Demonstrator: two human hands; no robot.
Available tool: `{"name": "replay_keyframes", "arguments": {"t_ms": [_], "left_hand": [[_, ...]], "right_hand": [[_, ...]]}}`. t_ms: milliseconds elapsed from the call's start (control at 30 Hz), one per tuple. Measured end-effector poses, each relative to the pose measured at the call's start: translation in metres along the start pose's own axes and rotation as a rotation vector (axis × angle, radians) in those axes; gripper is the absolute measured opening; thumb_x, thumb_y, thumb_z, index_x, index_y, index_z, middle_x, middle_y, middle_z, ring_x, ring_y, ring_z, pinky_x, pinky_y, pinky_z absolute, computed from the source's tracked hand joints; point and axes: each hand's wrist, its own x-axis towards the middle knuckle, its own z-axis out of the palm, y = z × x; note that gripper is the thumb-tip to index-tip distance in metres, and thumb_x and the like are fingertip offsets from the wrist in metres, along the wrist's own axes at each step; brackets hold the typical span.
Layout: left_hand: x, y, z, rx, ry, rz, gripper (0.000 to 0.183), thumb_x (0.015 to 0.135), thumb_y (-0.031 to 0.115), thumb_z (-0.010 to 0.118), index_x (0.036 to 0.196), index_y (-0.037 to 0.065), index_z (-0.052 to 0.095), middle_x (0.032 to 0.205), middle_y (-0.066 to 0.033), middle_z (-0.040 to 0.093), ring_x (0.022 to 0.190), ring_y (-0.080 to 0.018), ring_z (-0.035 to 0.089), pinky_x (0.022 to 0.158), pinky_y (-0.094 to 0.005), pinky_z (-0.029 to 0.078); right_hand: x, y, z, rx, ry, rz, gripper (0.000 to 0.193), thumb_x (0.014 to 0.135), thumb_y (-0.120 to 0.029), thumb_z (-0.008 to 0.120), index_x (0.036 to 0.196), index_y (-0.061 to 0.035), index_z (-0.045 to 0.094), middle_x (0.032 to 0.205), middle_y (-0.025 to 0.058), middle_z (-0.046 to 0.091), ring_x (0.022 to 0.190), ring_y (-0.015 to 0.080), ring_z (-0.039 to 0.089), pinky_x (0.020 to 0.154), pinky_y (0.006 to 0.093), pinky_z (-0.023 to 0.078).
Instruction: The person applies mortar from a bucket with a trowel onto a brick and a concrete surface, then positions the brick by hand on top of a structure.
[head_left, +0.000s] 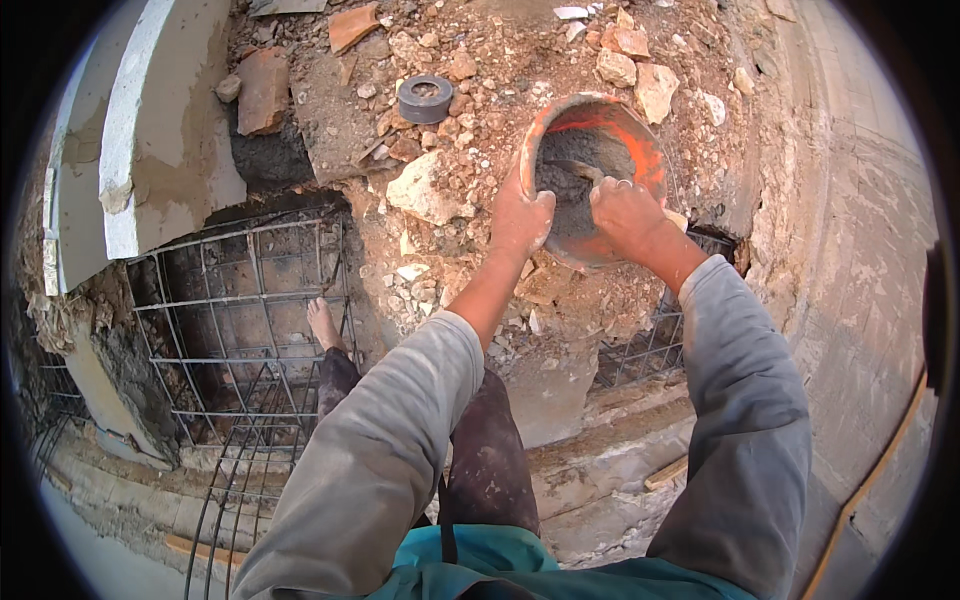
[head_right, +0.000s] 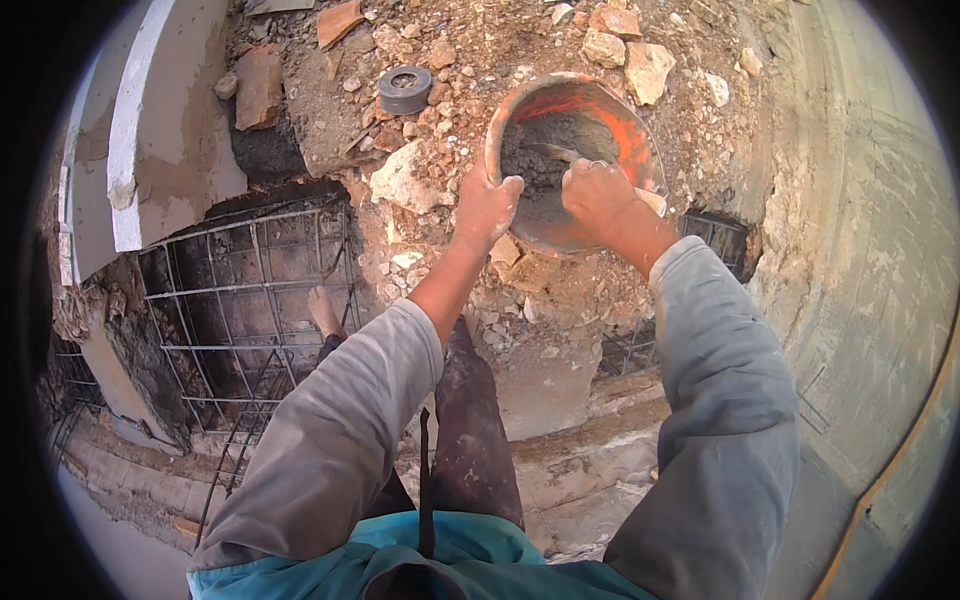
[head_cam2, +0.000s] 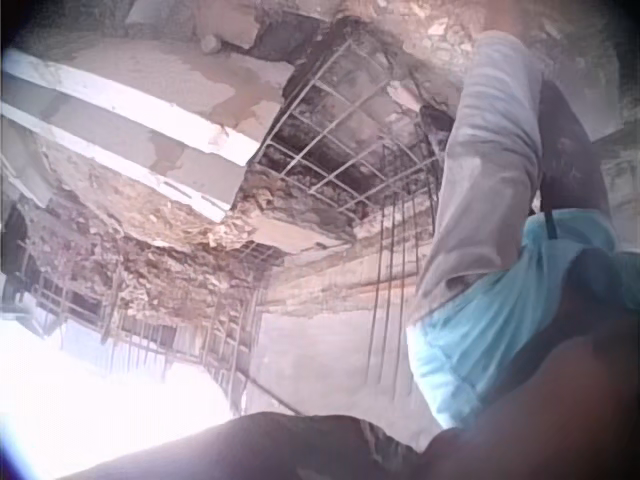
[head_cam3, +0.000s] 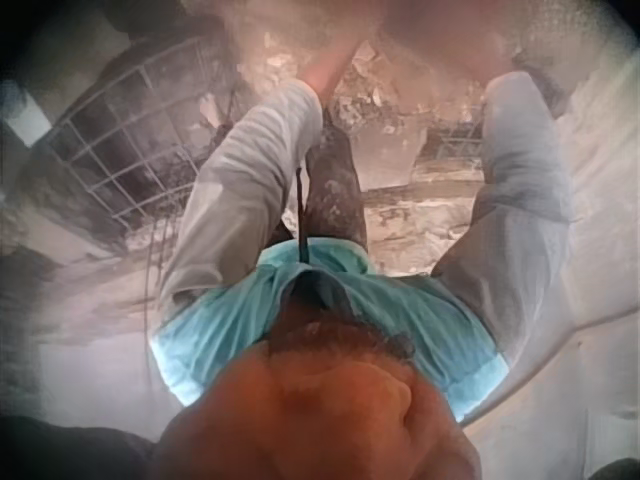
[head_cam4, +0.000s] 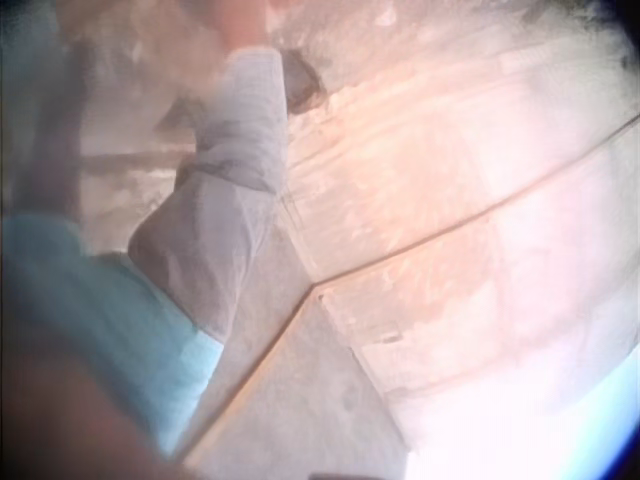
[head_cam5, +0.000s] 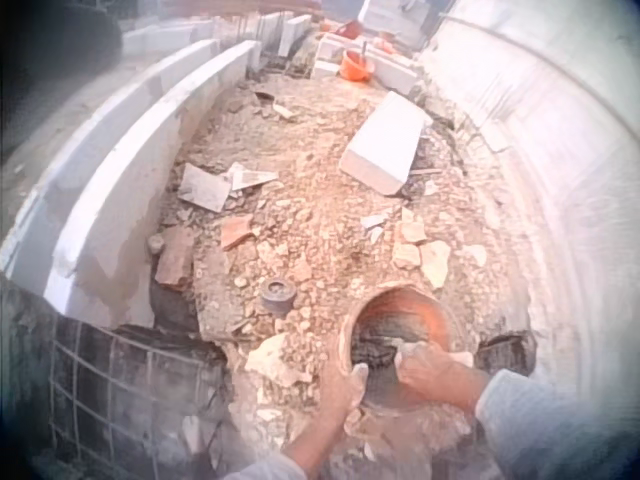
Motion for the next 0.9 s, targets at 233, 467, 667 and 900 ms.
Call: {"name": "replay_keyframes", "arguments": {"t_ms": [233, 467, 667, 900], "left_hand": [[-0.021, -0.010, 0.030, 0.262, -0.032, 0.405, 0.072, 0.076, -0.007, 0.057, 0.145, 0.009, 0.043, 0.157, -0.0110, 0.033, 0.148, -0.0376, 0.019, 0.120, -0.0433, 0.022], [-0.038, -0.016, 0.042, 0.476, -0.155, 0.457, 0.069, 0.080, 0.003, 0.064, 0.146, 0.013, 0.044, 0.161, -0.0100, 0.024, 0.149, -0.0368, 0.017, 0.120, -0.0445, 0.022], [-0.036, -0.033, 0.052, 0.437, -0.122, 0.549, 0.066, 0.080, 0.010, 0.057, 0.145, 0.009, 0.047, 0.161, -0.0142, 0.024, 0.150, -0.0332, 0.017, 0.121, -0.0421, 0.015], [-0.023, -0.021, 0.052, 0.198, -0.071, 0.439, 0.064, 0.080, 0.014, 0.057, 0.143, 0.007, 0.049, 0.159, -0.0213, 0.026, 0.149, -0.0356, 0.019, 0.120, -0.0413, 0.015]], "right_hand": [[-0.053, -0.004, 0.043, 0.149, 0.104, 0.200, 0.020, 0.084, -0.009, 0.060, 0.100, 0.0019, 0.059, 0.087, 0.0133, 0.064, 0.083, 0.0282, 0.070, 0.069, 0.0380, 0.058], [-0.094, -0.005, 0.079, 0.542, 0.075, 0.503, 0.017, 0.086, -0.006, 0.056, 0.100, 0.0033, 0.057, 0.095, 0.0192, 0.065, 0.087, 0.0327, 0.070, 0.072, 0.0432, 0.058], [-0.063, -0.085, 0.106, 1.012, 0.100, 0.476, 0.022, 0.080, -0.011, 0.062, 0.093, 0.0075, 0.058, 0.086, 0.0269, 0.065, 0.087, 0.0441, 0.066, 0.075, 0.0496, 0.053], [-0.033, -0.098, 0.069, 1.571, 0.406, 0.586, 0.024, 0.080, -0.015, 0.064, 0.089, 0.0063, 0.057, 0.085, 0.0293, 0.064, 0.086, 0.0496, 0.061, 0.076, 0.0509, 0.049]]}}
